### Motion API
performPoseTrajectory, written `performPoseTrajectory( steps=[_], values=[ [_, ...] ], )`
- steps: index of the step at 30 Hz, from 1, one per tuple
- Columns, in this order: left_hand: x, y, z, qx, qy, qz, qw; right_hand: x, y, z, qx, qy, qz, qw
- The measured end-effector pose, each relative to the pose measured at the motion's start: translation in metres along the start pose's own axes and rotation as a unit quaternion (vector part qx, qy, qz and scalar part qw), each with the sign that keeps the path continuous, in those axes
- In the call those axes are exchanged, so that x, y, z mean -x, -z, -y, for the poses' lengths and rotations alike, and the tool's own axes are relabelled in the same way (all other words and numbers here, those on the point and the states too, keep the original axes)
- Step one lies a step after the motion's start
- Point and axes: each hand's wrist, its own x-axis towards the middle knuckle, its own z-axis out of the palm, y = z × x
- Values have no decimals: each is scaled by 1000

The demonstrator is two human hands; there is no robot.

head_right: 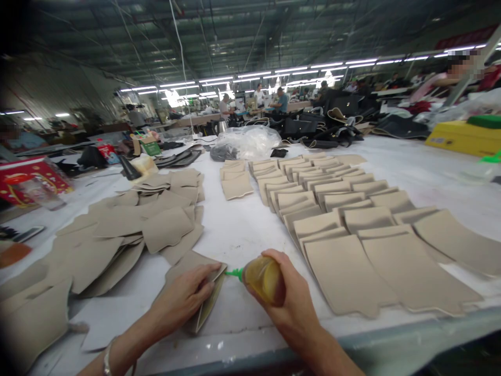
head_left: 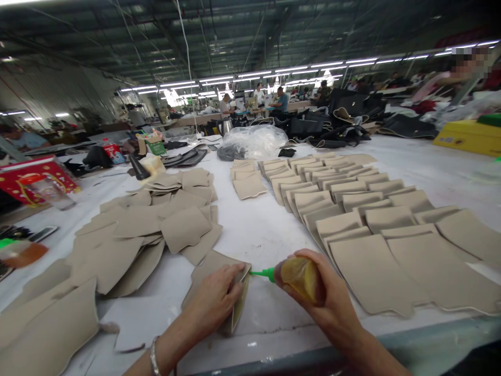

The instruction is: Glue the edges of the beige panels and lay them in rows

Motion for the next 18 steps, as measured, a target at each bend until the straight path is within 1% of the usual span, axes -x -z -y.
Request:
performPoseTrajectory(
  steps=[4,7,9,12,14,18],
  values=[
    [0,1,-1,4,-2,1,1000,-1,0,3,-38,-61,6,997],
    [1,3,-3,0,5,4,1000,-7,0,2,-42,-66,-23,997],
    [1,3,-4,-1,5,4,1000,-7,0,2,-41,-68,-28,996],
    [1,3,-3,2,3,-1,1000,2,-2,5,-59,-94,6,994],
    [2,2,-3,3,4,-4,1000,13,-4,10,-90,-126,32,987],
    [3,1,-3,-8,10,-4,1000,29,-7,21,-154,-189,52,969]
  ],
)
